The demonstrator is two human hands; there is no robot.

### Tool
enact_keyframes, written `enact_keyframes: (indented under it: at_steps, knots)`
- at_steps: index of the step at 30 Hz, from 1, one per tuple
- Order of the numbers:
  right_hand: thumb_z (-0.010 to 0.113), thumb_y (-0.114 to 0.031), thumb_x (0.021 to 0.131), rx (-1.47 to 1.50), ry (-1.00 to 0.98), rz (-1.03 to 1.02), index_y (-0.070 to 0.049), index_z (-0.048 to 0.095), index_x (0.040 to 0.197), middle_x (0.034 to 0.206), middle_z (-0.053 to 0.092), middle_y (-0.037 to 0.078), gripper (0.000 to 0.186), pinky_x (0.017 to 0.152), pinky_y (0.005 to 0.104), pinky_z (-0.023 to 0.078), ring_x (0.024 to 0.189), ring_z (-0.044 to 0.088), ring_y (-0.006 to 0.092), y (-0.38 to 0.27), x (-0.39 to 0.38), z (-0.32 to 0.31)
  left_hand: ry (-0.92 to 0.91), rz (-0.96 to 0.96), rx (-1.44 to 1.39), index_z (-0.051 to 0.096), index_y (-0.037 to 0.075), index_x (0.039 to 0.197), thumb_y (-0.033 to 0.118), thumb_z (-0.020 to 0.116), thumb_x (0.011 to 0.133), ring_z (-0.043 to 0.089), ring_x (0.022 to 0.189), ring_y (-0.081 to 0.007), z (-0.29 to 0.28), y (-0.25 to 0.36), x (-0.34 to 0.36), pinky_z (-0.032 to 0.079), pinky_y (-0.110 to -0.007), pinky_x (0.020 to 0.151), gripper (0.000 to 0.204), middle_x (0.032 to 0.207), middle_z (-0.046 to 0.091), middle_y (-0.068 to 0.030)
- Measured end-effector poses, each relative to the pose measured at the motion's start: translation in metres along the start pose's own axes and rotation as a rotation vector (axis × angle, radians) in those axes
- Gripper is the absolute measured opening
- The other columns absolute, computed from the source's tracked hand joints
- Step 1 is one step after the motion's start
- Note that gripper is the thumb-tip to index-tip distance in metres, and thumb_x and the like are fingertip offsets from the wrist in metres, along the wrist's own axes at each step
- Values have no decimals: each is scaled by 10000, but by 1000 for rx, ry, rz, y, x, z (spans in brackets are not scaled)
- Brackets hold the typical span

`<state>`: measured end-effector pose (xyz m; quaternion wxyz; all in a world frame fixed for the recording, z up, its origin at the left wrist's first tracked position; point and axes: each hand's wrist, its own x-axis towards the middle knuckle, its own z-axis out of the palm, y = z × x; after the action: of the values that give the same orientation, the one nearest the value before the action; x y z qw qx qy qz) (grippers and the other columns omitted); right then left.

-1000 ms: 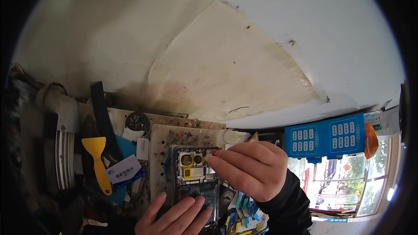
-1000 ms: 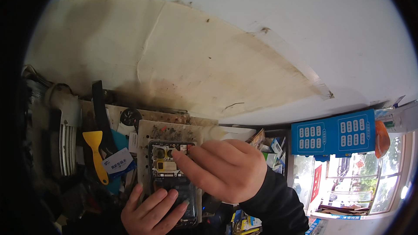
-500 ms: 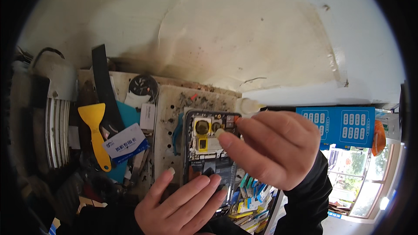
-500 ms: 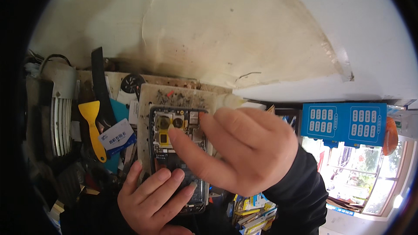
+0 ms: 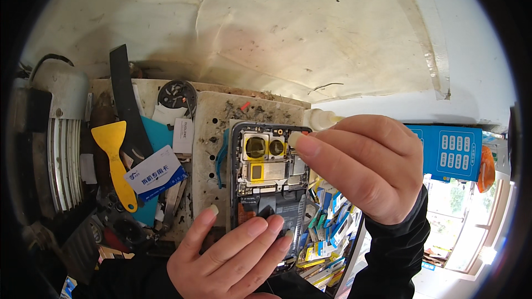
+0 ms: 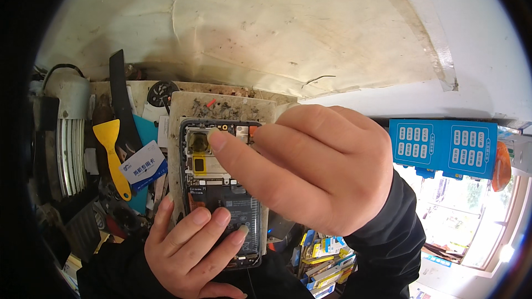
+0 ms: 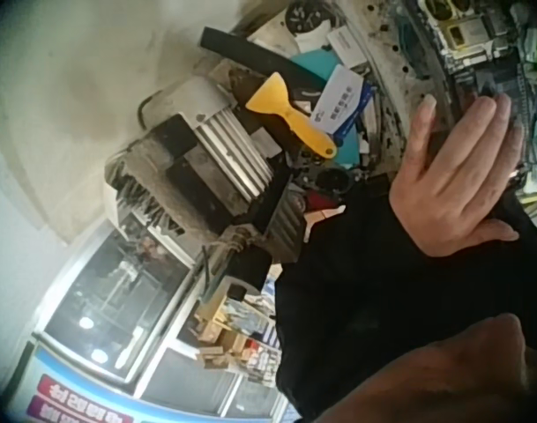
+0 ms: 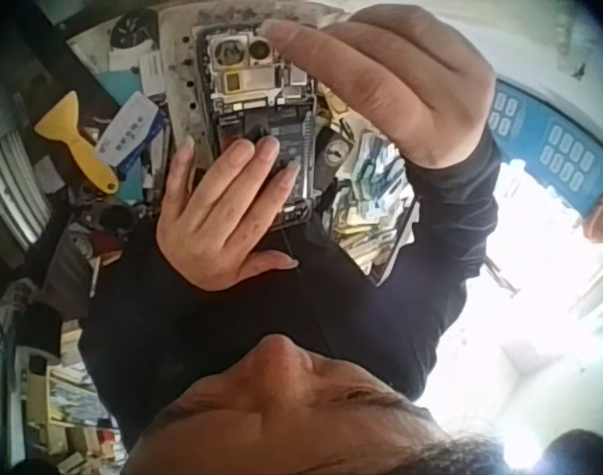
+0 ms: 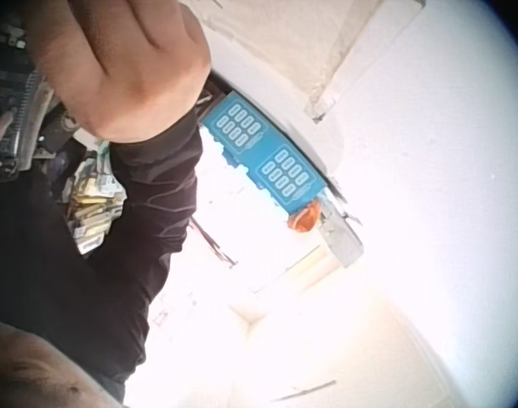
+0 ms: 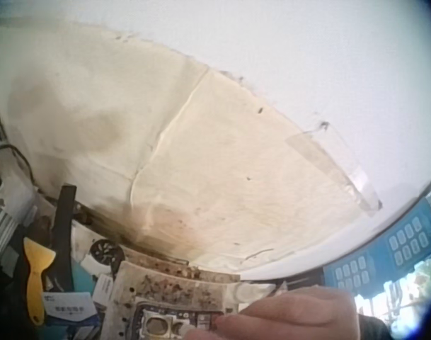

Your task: The person works on a disassembled smartphone, using a small metal tool to pry and adjust internal components and connectors. They then apply a strip of white tape along the phone's edge and continue to manipulate the device with both hands.

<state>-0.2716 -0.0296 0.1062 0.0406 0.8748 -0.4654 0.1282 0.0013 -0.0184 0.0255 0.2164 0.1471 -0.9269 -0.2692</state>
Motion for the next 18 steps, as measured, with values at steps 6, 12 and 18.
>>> enact_keyframes:
  at_steps: [6, 12, 18]
  knots:
    - [777, -125, 767, -56, 15, -58, -47, 749, 1191, 956, 786, 79, 432, 640, 300, 565, 814, 699, 221, 1, 0, 4, 8, 2, 3, 638, 131, 1482, 656, 394, 1078, 453, 1519, -265, 0, 0, -1, 254, -594, 1256, 706, 1573, 564, -100]
    - [792, -132, 757, -151, 10, -119, -70, 769, 1163, 928, 772, 75, 412, 586, 284, 551, 797, 687, 206, -3, 0, 5, 40, 6, -4, 645, 123, 1470, 642, 383, 1087, 467, 1512, -267, 3, -1, -2, 251, -589, 1263, 696, 1567, 571, -100]
    - [795, -126, 746, -124, 11, -93, -66, 765, 1167, 925, 769, 78, 426, 599, 291, 561, 789, 688, 219, -5, 0, 5, 39, 19, 1, 641, 115, 1472, 637, 382, 1089, 466, 1513, -270, 2, -2, -2, 243, -591, 1268, 697, 1568, 568, -104]
